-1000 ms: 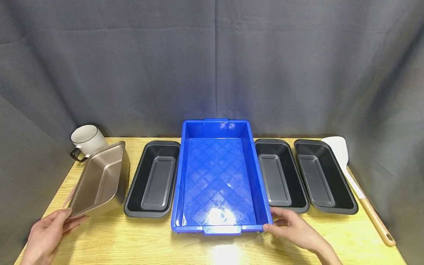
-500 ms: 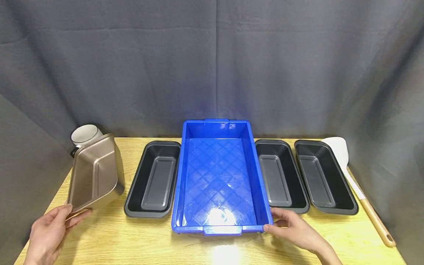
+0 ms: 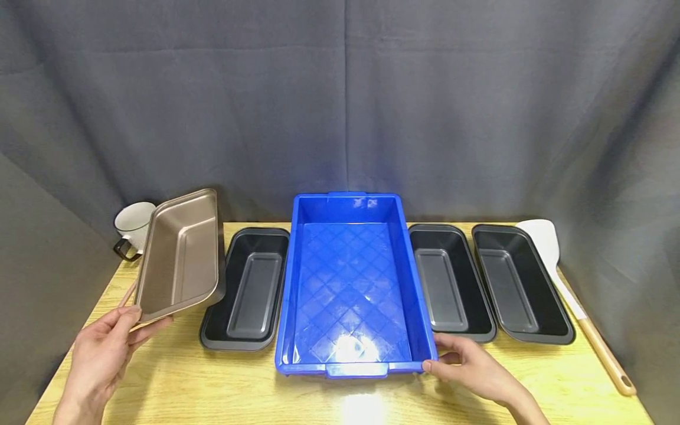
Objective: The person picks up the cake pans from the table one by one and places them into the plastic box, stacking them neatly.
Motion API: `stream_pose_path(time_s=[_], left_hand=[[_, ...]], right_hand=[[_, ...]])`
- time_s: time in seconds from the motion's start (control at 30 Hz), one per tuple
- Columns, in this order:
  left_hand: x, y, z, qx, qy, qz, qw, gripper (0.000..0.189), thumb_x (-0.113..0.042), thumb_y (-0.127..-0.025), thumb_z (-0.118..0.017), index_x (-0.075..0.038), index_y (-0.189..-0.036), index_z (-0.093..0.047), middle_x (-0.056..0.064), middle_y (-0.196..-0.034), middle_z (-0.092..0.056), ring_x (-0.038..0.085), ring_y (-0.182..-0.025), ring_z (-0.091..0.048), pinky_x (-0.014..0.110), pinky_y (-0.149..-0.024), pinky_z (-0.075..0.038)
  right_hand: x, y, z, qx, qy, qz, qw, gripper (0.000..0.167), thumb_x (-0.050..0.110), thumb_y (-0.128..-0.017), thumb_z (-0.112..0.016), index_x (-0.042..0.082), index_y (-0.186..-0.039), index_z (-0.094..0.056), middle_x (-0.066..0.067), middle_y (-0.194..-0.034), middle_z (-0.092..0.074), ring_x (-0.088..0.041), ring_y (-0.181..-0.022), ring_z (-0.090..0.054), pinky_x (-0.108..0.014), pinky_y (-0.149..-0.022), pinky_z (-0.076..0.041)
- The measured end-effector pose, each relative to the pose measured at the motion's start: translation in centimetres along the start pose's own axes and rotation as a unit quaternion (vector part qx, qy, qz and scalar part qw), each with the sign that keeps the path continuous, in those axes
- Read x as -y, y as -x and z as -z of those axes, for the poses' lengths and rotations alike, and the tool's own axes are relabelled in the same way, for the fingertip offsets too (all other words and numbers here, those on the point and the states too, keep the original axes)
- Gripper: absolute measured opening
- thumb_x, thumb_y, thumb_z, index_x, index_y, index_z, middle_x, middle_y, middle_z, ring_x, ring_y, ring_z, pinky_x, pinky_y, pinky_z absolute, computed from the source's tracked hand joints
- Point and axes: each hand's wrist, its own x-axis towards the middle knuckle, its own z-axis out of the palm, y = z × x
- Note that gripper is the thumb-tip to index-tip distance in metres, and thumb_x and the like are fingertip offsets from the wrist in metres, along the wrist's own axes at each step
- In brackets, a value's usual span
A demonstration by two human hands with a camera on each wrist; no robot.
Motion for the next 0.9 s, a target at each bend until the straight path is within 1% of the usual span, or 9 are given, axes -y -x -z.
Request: stream_pose_path(time_s=[0.03,0.07,0.2,0.27,0.4,0.47,0.6,0.8,0.9], left_hand=[[-0.2,-0.2,-0.5,0.005,-0.004,-0.003,1.0,0.019,-0.015,-0.1,-0.051,-0.006,-0.1,-0.068,-0.005,-0.122,-0.057,0.018,-0.085,-0.07,0.014,-0.071,-0.052],[-0.3,-0.3,-1.0,0.01,-0.002,-0.01,0.9999,0.019,-0.014,-0.1,-0.052,-0.004,-0.099,-0.068,-0.009,-0.114,-0.058,0.019,-0.084,-0.071,0.014,-0.071,-0.053],[-0.9,-0.9,-3.2,0.037,0.001,-0.029,0.9989,0.019,-0.011,-0.1,-0.05,0.0,-0.092,-0.065,-0.003,-0.112,-0.059,0.021,-0.084,-0.071,0.022,-0.081,-0.053],[-1.1,-1.2,-4.4,0.051,0.002,-0.036,0.9981,0.02,-0.01,-0.1,-0.05,0.0,-0.089,-0.063,0.0,-0.107,-0.059,0.022,-0.084,-0.071,0.023,-0.083,-0.053],[-1.5,-1.6,-6.8,0.075,-0.008,-0.034,0.9966,0.02,-0.011,-0.101,-0.048,-0.003,-0.086,-0.06,0.003,-0.1,-0.056,0.022,-0.085,-0.071,0.023,-0.085,-0.053],[-1.6,-1.8,-8.0,0.076,-0.018,-0.027,0.9966,0.02,-0.011,-0.101,-0.048,-0.004,-0.086,-0.06,0.004,-0.098,-0.053,0.022,-0.084,-0.071,0.023,-0.085,-0.053],[-1.8,-2.1,-10.4,0.079,-0.034,-0.014,0.9962,0.02,-0.011,-0.101,-0.047,-0.004,-0.088,-0.061,0.006,-0.099,-0.055,0.022,-0.083,-0.071,0.026,-0.084,-0.054],[-1.8,-2.3,-13.6,0.094,-0.015,0.022,0.9952,0.019,-0.008,-0.101,-0.044,-0.002,-0.091,-0.059,0.008,-0.099,-0.066,0.022,-0.082,-0.071,0.034,-0.077,-0.057],[-1.6,-2.3,-15.0,0.095,-0.014,0.04,0.9946,0.017,-0.006,-0.1,-0.044,0.003,-0.096,-0.058,0.014,-0.101,-0.066,0.023,-0.082,-0.071,0.034,-0.077,-0.057]], right_hand=[[0.0,0.0,0.0,0.0,0.0,0.0,1.0,0.04,0.009,-0.093,-0.061,-0.015,-0.123,-0.052,-0.021,-0.105,-0.066,-0.021,-0.082,-0.067,-0.029,-0.067,-0.056],[0.0,0.0,0.0,0.001,-0.001,0.0,1.0,0.04,0.009,-0.093,-0.062,-0.015,-0.123,-0.052,-0.021,-0.105,-0.066,-0.021,-0.082,-0.067,-0.029,-0.067,-0.056],[0.0,0.0,0.1,0.004,-0.006,-0.003,1.0,0.04,0.009,-0.093,-0.062,-0.015,-0.123,-0.052,-0.02,-0.105,-0.066,-0.022,-0.083,-0.067,-0.03,-0.067,-0.056],[0.0,0.0,0.1,0.004,-0.007,-0.005,1.0,0.04,0.01,-0.093,-0.062,-0.015,-0.123,-0.052,-0.019,-0.104,-0.066,-0.022,-0.083,-0.067,-0.03,-0.068,-0.056],[0.0,0.0,0.1,0.003,-0.01,-0.013,0.9999,0.042,0.01,-0.093,-0.062,-0.015,-0.125,-0.051,-0.02,-0.106,-0.066,-0.023,-0.084,-0.068,-0.031,-0.068,-0.057],[-0.1,0.1,0.1,0.002,-0.011,-0.017,0.9998,0.043,0.011,-0.093,-0.062,-0.015,-0.125,-0.051,-0.02,-0.106,-0.066,-0.023,-0.084,-0.068,-0.032,-0.068,-0.057],[-0.1,0.1,0.0,0.0,-0.01,-0.012,0.9999,0.042,0.01,-0.093,-0.062,-0.015,-0.125,-0.052,-0.02,-0.106,-0.066,-0.022,-0.084,-0.067,-0.031,-0.068,-0.057],[-0.1,0.1,0.0,-0.002,-0.008,-0.008,0.9999,0.041,0.01,-0.093,-0.062,-0.015,-0.124,-0.052,-0.023,-0.106,-0.065,-0.023,-0.084,-0.067,-0.03,-0.068,-0.056],[-0.1,0.1,0.0,-0.003,-0.009,-0.007,0.9999,0.043,0.01,-0.093,-0.063,-0.016,-0.124,-0.051,-0.025,-0.107,-0.064,-0.024,-0.084,-0.068,-0.03,-0.068,-0.057]])
